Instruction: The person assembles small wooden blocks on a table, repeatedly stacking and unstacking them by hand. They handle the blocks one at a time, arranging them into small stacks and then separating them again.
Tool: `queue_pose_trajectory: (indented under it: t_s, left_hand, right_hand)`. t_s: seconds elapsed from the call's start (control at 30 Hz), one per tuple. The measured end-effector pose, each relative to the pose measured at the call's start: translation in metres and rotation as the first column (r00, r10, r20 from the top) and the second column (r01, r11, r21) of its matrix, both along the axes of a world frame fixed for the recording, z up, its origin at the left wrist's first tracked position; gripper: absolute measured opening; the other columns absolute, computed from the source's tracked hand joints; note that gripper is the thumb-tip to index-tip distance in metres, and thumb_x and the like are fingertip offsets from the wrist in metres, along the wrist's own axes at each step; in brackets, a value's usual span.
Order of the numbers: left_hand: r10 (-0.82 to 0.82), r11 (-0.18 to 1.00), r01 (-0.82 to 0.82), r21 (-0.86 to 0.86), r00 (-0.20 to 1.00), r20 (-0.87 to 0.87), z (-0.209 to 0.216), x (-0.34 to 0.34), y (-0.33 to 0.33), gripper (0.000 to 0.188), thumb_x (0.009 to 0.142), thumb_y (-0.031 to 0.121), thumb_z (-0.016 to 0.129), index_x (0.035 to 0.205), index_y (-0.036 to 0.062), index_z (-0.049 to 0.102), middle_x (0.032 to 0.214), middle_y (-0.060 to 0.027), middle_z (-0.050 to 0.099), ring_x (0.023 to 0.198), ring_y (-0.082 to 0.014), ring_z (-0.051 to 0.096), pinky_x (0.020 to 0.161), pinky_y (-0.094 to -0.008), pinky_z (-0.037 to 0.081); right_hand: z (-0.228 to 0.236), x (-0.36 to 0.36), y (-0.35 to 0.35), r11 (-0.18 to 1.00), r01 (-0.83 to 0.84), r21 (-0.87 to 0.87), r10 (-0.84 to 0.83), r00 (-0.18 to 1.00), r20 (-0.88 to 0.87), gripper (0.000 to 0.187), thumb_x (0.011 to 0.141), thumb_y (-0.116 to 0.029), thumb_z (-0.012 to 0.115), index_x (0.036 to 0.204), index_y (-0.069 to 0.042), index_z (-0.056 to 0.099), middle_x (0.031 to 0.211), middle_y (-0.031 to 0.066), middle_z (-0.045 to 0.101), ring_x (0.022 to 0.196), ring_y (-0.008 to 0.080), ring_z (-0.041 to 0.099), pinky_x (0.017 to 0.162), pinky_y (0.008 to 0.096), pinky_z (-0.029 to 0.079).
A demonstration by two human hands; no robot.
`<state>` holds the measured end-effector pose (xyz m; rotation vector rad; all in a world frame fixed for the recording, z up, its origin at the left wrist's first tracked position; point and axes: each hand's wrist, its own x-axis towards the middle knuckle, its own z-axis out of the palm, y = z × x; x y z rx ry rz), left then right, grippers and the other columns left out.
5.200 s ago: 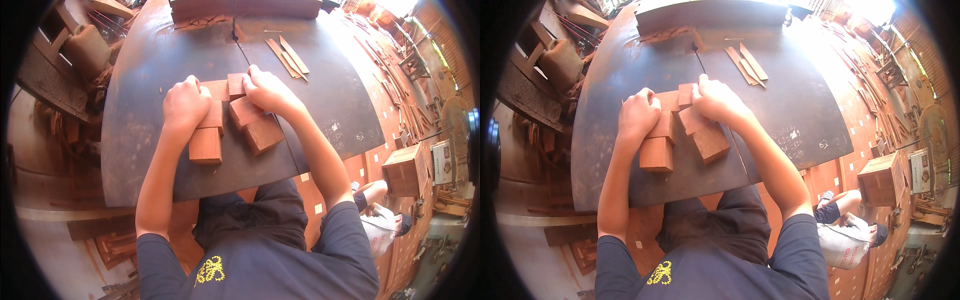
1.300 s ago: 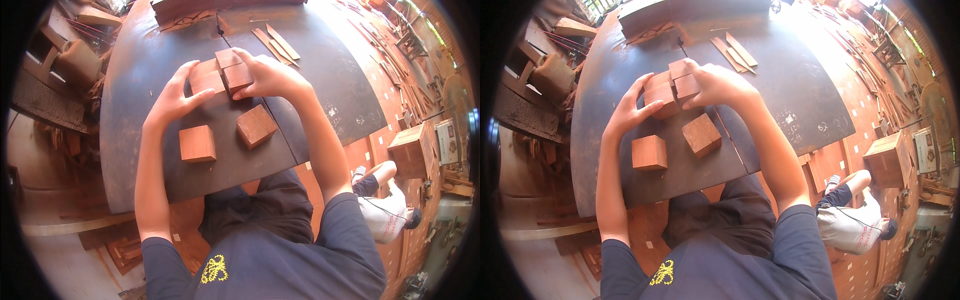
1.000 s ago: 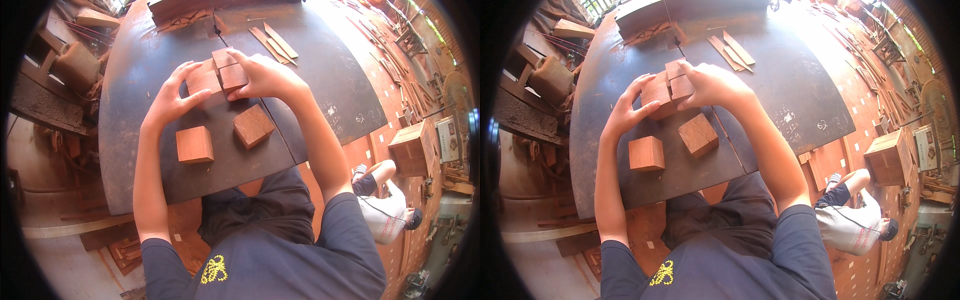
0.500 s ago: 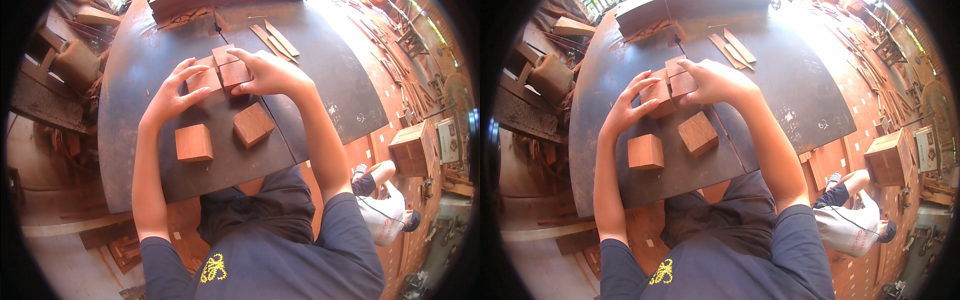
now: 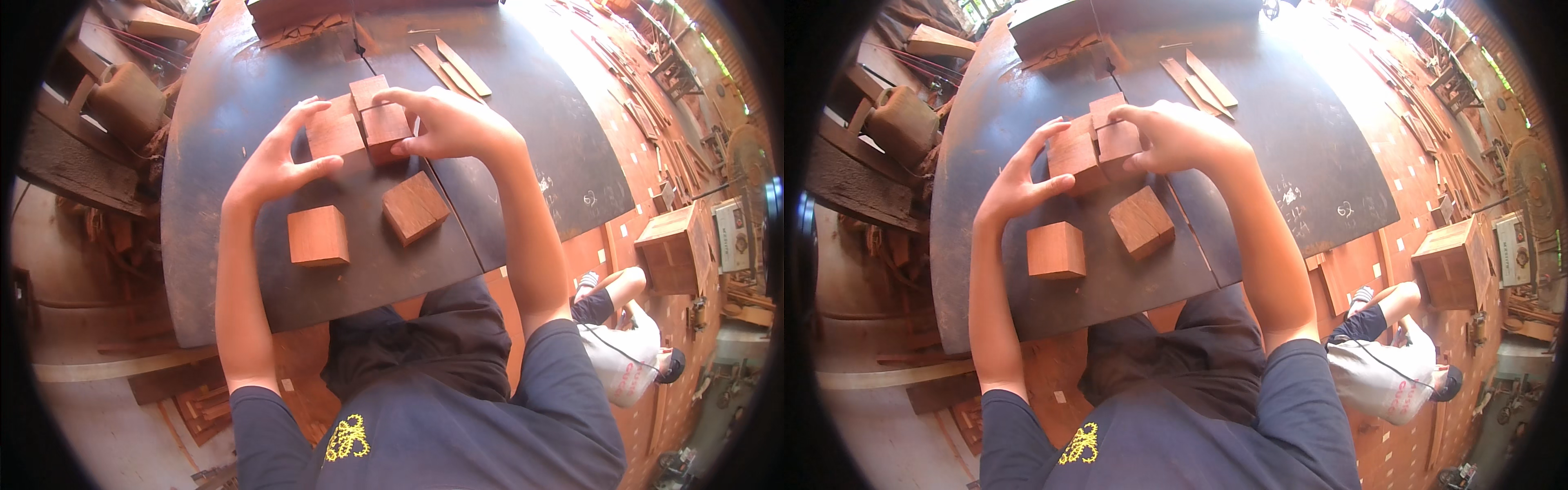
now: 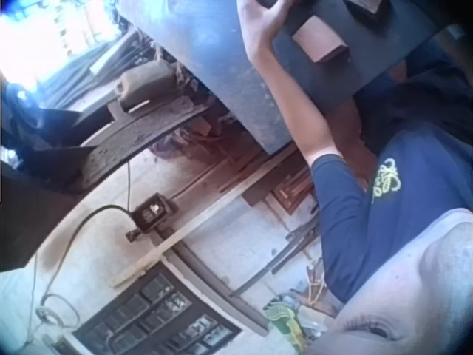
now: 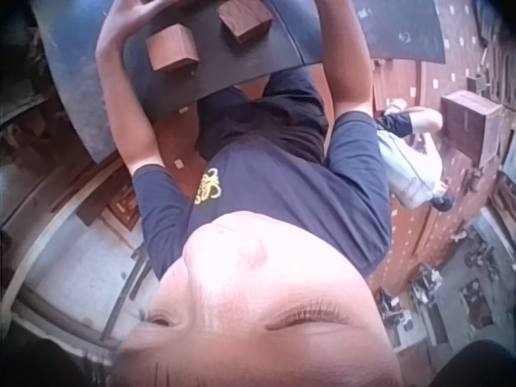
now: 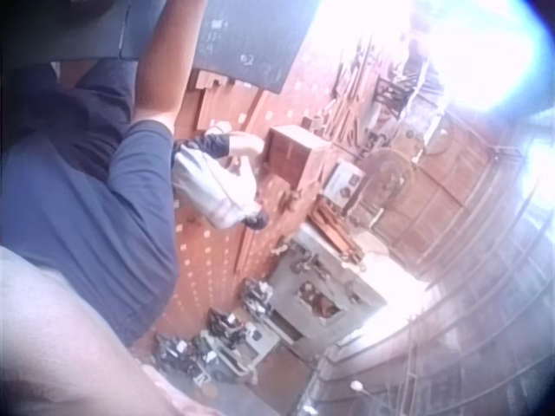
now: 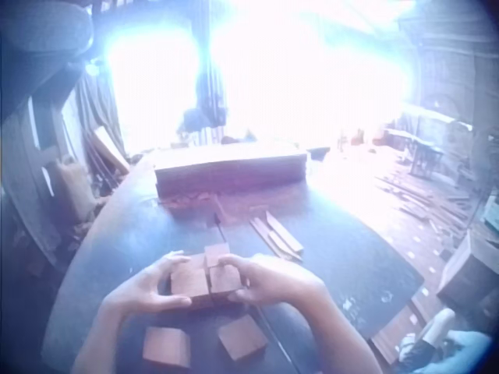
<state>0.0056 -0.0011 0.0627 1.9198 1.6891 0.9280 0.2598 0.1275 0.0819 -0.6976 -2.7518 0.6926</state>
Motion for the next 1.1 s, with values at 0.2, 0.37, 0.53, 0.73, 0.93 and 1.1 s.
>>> queue_pose_trajectory:
  t_s: [0.2, 0.37, 0.53, 0.73, 0.93, 1.1]
  left_hand:
    - [-0.004, 0.989, 0.052, 0.137, 0.945, -0.326, 0.003, 0.004, 0.001, 0.062, 0.071, 0.027, 0.088, 0.119, 0.0018, 0.06, 0.152, -0.0203, 0.043, 0.144, -0.037, 0.036, 0.116, -0.0461, 0.032]
    - [-0.069, 0.974, 0.02, 0.225, 0.975, 0.211, 0.005, -0.003, 0.006, 0.054, 0.073, 0.02, 0.087, 0.116, 0.0036, 0.06, 0.142, -0.0135, 0.052, 0.13, -0.0274, 0.05, 0.108, -0.041, 0.041]
    - [0.065, 0.964, -0.19, 0.186, 0.846, 0.529, -0.008, 0.0, 0.012, 0.056, 0.083, 0.014, 0.081, 0.13, 0.0027, 0.053, 0.129, -0.012, 0.057, 0.117, -0.0182, 0.056, 0.102, -0.0317, 0.044]
    - [0.083, 0.952, -0.193, 0.238, 0.911, 0.404, -0.022, 0.007, 0.029, 0.067, 0.085, 0.013, 0.08, 0.14, 0.0023, 0.044, 0.13, -0.0142, 0.056, 0.123, -0.0218, 0.053, 0.106, -0.0341, 0.042]
    - [0.153, 0.962, -0.221, 0.162, 0.924, 0.35, -0.033, 0.009, 0.027, 0.093, 0.085, 0.013, 0.08, 0.153, 0.0028, 0.019, 0.135, -0.0209, 0.053, 0.13, -0.0292, 0.049, 0.111, -0.0397, 0.039]
    - [0.146, 0.97, -0.198, 0.14, 0.938, 0.316, -0.036, 0.0, 0.03, 0.1, 0.084, 0.012, 0.079, 0.154, -0.0033, 0.01, 0.144, -0.0258, 0.045, 0.134, -0.0323, 0.046, 0.115, -0.0418, 0.035]
  right_hand:
    - [-0.001, 0.001, 0.001, 1.0, 0.011, -0.022, -0.011, 1.0, -0.008, 0.075, 0.081, -0.028, 0.079, 0.144, -0.007, 0.045, 0.084, 0.0155, 0.07, 0.075, 0.029, 0.068, 0.069, 0.0382, 0.052]
    - [-0.002, 0.002, 0.005, 1.0, 0.002, -0.031, -0.002, 1.0, -0.01, 0.078, 0.081, -0.032, 0.079, 0.145, -0.007, 0.043, 0.086, 0.0151, 0.071, 0.078, 0.0292, 0.069, 0.072, 0.0375, 0.053]
    - [-0.002, 0.0, 0.004, 0.999, 0.009, -0.033, -0.009, 1.0, 0.008, 0.074, 0.08, -0.031, 0.078, 0.144, -0.01, 0.047, 0.089, 0.0172, 0.071, 0.078, 0.0313, 0.068, 0.073, 0.039, 0.053]
    - [-0.001, -0.003, 0.002, 1.0, -0.005, -0.013, 0.005, 0.999, 0.038, 0.069, 0.079, -0.028, 0.078, 0.142, -0.015, 0.053, 0.09, 0.0205, 0.07, 0.079, 0.0338, 0.067, 0.074, 0.0407, 0.052]
    - [-0.007, -0.003, 0.001, 1.0, -0.001, -0.018, 0.001, 1.0, -0.03, 0.069, 0.079, -0.025, 0.078, 0.142, -0.015, 0.053, 0.089, 0.0218, 0.069, 0.077, 0.0323, 0.067, 0.074, 0.0406, 0.052]
    - [-0.006, -0.003, 0.005, 0.999, 0.01, -0.035, -0.008, 0.999, 0.033, 0.075, 0.073, -0.033, 0.079, 0.143, -0.018, 0.053, 0.091, 0.0202, 0.069, 0.09, 0.0357, 0.067, 0.079, 0.0441, 0.053]
